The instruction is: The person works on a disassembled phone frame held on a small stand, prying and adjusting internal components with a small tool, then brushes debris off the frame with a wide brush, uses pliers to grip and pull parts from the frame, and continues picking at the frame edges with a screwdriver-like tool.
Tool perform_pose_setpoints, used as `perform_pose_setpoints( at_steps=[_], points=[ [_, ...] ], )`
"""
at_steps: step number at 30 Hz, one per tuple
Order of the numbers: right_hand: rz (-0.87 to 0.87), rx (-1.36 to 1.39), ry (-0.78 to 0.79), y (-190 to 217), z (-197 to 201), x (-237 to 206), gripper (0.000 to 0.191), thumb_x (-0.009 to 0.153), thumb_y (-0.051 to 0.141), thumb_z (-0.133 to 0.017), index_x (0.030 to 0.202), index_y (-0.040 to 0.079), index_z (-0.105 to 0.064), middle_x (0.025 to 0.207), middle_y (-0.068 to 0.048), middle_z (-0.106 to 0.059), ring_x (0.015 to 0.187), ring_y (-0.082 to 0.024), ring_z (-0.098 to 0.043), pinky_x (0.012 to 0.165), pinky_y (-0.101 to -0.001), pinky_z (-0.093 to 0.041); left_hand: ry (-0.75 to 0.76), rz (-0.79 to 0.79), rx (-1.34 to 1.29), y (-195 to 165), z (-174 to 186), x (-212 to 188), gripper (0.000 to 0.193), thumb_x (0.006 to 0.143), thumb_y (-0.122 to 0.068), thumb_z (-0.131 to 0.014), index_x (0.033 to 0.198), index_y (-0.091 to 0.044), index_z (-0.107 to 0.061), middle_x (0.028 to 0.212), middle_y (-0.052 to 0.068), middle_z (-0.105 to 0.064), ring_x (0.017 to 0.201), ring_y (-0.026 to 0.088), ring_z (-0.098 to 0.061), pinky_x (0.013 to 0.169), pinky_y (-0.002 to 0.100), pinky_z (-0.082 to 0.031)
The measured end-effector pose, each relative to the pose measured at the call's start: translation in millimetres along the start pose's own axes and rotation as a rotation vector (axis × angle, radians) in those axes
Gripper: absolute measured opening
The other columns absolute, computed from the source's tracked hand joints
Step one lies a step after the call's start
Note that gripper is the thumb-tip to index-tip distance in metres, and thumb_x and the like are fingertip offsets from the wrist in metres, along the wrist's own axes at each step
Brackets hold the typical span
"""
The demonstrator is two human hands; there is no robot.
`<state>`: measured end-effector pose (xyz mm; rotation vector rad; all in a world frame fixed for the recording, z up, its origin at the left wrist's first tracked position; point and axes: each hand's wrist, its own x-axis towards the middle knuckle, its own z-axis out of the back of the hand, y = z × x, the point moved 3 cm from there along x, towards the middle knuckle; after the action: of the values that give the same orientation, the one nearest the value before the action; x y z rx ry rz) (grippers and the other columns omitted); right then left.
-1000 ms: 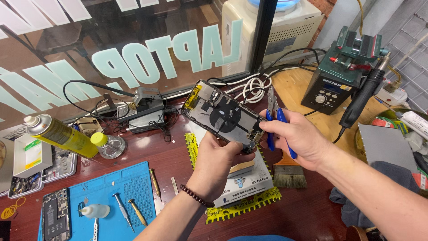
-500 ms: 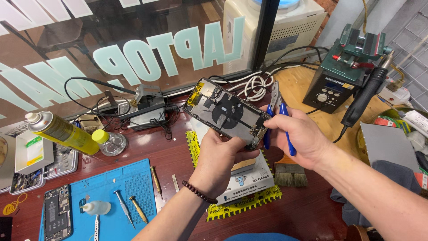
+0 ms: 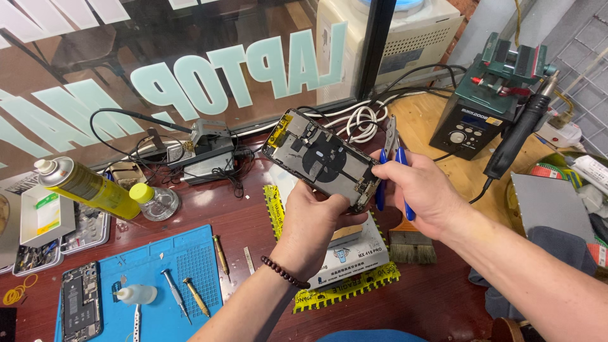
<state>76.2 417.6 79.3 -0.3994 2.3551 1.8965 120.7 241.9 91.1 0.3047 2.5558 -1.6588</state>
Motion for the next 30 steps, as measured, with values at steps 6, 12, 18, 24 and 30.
perform_pose_setpoints(
  at_steps=[6, 12, 18, 24, 30],
  points=[
    [-0.036, -0.025, 0.018, 0, -5, -1, 0.025, 0.091, 0.01, -0.06, 0.114, 0.003, -0.063, 0.103, -0.009, -0.068, 0.091, -0.021, -0.068, 0.078, -0.0419, -0.057, -0.069, 0.065, 0.014, 5, 4, 1, 0.03, 0.084, 0.008, -0.059, 0.113, 0.004, -0.054, 0.105, 0.017, -0.073, 0.083, 0.026, -0.075, 0.07, 0.036, -0.067],
    [-0.117, 0.078, 0.152, -2, 6, -3, 0.028, 0.089, 0.008, -0.056, 0.116, 0.002, -0.062, 0.099, -0.008, -0.068, 0.091, -0.02, -0.067, 0.085, -0.0433, -0.056, 0.013, 0.151, -0.027, 12, 33, 12, 0.025, 0.084, 0.004, -0.057, 0.107, 0.004, -0.065, 0.099, 0.015, -0.075, 0.081, 0.024, -0.075, 0.066, 0.033, -0.065],
    [-0.207, 0.118, 0.14, -22, 39, 2, 0.028, 0.089, 0.007, -0.056, 0.116, 0.001, -0.063, 0.095, -0.009, -0.065, 0.084, -0.022, -0.063, 0.077, -0.0448, -0.055, -0.002, 0.365, 0.219, 26, 75, 28, 0.017, 0.086, 0.003, -0.061, 0.103, 0.006, -0.064, 0.087, 0.013, -0.071, 0.071, 0.022, -0.069, 0.059, 0.035, -0.059],
    [-0.434, -0.235, -0.262, -51, 88, 17, 0.038, 0.091, 0.029, -0.063, 0.124, 0.009, -0.061, 0.1, -0.007, -0.064, 0.092, -0.021, -0.063, 0.078, -0.0436, -0.056, -0.067, 0.408, 0.358, 36, 86, 34, 0.032, 0.083, 0.007, -0.062, 0.115, 0.003, -0.058, 0.094, 0.018, -0.072, 0.07, 0.024, -0.072, 0.06, 0.036, -0.064],
    [-0.561, -0.672, -0.312, -108, 138, 17, 0.059, 0.088, 0.044, -0.066, 0.136, 0.01, -0.057, 0.107, -0.013, -0.066, 0.099, -0.027, -0.063, 0.083, -0.049, -0.057, -0.013, 0.321, 0.173, 33, 84, 33, 0.037, 0.083, 0.01, -0.059, 0.118, -0.001, -0.06, 0.101, 0.014, -0.073, 0.081, 0.022, -0.073, 0.066, 0.035, -0.063]
  ],
)
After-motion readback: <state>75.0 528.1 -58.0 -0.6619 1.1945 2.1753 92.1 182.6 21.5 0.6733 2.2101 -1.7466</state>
